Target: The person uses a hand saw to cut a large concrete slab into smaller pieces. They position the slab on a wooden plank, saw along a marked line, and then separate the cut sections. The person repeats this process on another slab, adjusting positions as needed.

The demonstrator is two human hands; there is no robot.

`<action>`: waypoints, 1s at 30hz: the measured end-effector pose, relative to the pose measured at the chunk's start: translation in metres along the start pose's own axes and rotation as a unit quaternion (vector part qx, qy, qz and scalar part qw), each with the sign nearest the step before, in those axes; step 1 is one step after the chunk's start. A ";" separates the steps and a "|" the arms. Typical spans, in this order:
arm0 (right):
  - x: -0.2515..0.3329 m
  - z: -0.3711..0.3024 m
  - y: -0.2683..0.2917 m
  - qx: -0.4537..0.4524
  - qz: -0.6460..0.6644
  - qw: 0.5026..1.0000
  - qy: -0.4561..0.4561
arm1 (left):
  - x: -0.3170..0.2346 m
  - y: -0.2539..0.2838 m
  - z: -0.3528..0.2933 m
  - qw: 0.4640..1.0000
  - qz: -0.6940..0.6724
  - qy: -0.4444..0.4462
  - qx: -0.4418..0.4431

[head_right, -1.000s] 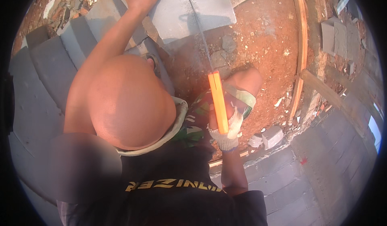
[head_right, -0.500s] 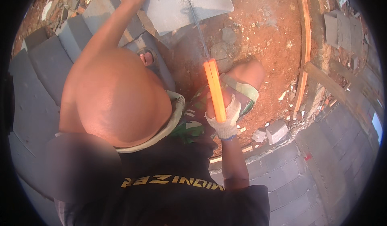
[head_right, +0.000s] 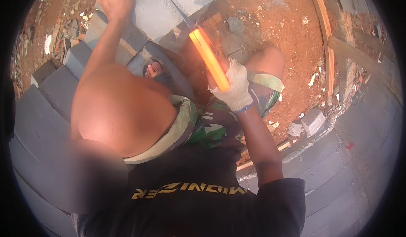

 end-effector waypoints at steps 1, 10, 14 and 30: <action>-0.005 0.020 -0.008 -0.025 -0.012 0.999 0.020 | 0.003 -0.001 0.000 1.000 0.015 0.002 0.001; -0.014 -0.055 0.033 0.013 0.009 0.999 0.029 | -0.001 0.014 -0.001 0.996 -0.066 0.032 0.047; -0.013 0.035 0.001 0.015 -0.018 0.999 0.040 | -0.013 0.014 0.000 0.994 -0.072 0.022 0.075; -0.029 0.015 -0.010 0.073 -0.087 0.993 -0.019 | -0.010 0.024 0.003 0.991 -0.040 0.027 0.121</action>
Point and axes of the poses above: each hand's wrist, its own z-axis towards the middle knuckle, its own y-axis out of the back of the hand, x = y × z, the point moved 2 cm from there along z, towards the middle knuckle, and after that the axes turned 1 degree about -x, right-handed, at the moved point
